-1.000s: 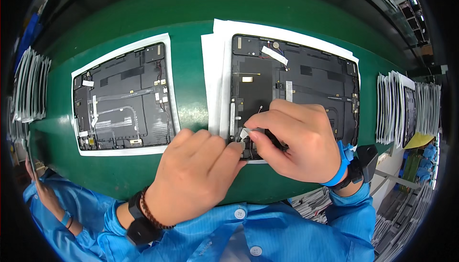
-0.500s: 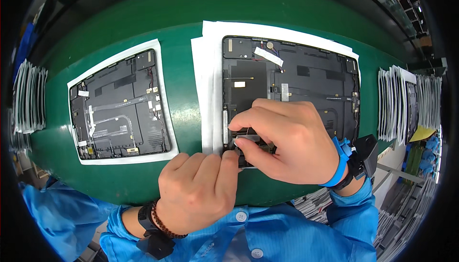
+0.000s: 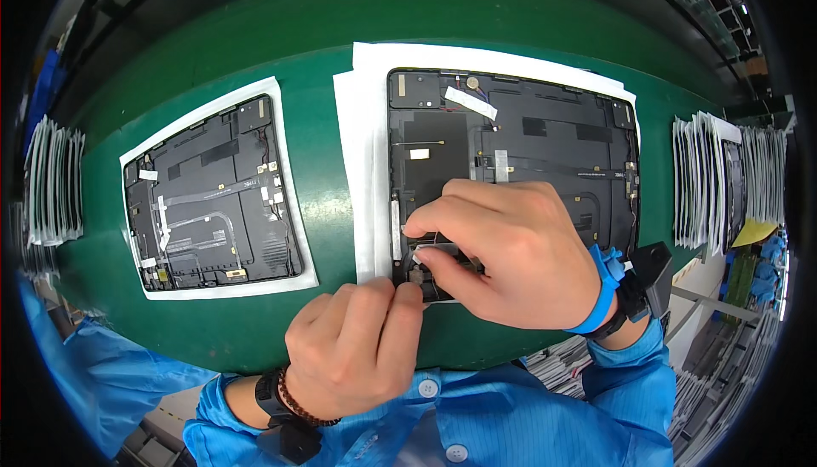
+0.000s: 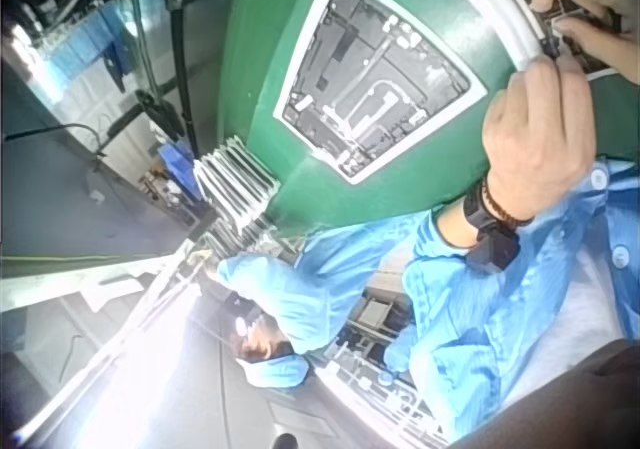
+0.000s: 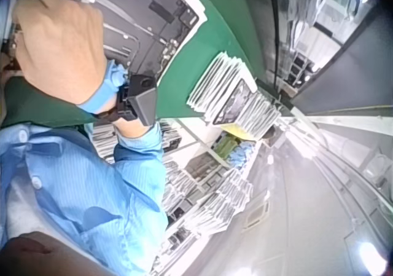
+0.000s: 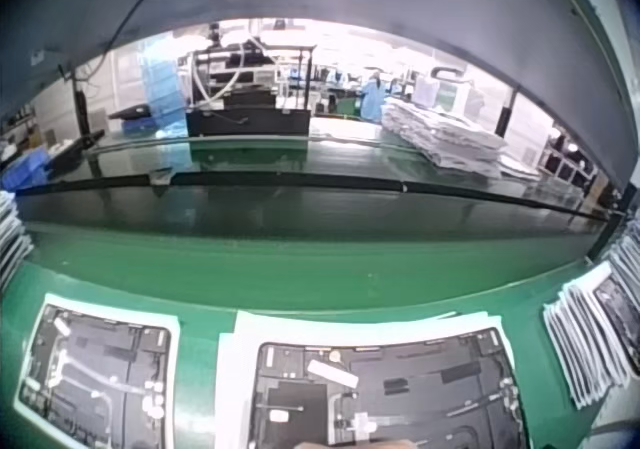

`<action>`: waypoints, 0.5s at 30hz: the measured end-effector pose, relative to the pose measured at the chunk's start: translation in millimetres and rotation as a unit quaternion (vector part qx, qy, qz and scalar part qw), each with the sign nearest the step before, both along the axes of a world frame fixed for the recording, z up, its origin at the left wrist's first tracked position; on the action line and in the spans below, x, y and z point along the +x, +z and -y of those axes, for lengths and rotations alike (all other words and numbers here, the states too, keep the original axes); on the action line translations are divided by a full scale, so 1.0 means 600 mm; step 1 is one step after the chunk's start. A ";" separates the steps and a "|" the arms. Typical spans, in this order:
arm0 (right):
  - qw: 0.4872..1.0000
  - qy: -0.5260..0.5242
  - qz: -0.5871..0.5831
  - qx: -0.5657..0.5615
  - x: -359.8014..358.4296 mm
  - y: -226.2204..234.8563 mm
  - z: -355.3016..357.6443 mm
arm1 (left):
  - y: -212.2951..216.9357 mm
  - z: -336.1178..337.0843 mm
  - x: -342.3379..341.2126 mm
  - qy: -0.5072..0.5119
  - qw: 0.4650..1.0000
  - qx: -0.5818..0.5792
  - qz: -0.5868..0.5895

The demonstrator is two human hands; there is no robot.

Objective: The worker retrieves a stack of tablet components and manually connects internal ribbon cables and parts on an assembly line.

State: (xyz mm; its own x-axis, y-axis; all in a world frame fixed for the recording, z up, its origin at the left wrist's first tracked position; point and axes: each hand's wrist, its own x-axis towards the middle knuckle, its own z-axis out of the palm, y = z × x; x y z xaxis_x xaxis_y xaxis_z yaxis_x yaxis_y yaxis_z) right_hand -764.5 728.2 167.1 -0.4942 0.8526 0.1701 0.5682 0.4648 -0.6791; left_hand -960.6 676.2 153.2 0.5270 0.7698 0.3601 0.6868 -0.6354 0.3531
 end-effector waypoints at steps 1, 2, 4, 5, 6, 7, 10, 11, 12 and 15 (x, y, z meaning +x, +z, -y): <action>1.000 0.000 0.000 0.000 0.000 0.000 0.000 | 0.000 0.000 0.000 0.000 1.000 0.000 0.000; 1.000 0.003 0.002 0.006 0.000 0.000 0.000 | 0.001 0.000 0.000 0.001 1.000 0.000 -0.002; 1.000 0.007 0.004 0.011 -0.002 0.000 0.001 | 0.000 0.001 0.000 0.003 1.000 0.000 -0.005; 1.000 0.001 0.003 0.010 -0.003 0.000 0.002 | -0.001 0.001 0.000 0.005 1.000 0.002 -0.003; 1.000 -0.005 0.001 0.008 -0.004 0.000 0.002 | -0.001 0.001 0.000 0.007 1.000 0.003 -0.002; 1.000 -0.005 0.001 0.008 -0.004 0.000 0.002 | -0.002 0.001 0.000 0.007 1.000 0.003 -0.002; 1.000 -0.007 -0.006 -0.006 -0.003 0.002 0.001 | -0.002 0.001 -0.001 0.007 1.000 0.003 -0.005; 1.000 -0.007 -0.004 -0.020 -0.003 0.003 0.001 | -0.002 0.001 -0.001 0.008 1.000 0.004 -0.003; 0.999 -0.007 -0.002 -0.034 -0.003 0.004 0.000 | -0.002 0.000 0.000 0.008 1.000 0.006 -0.002; 0.999 -0.012 0.007 -0.036 -0.004 0.004 0.000 | -0.002 0.000 0.000 0.008 1.000 0.004 -0.002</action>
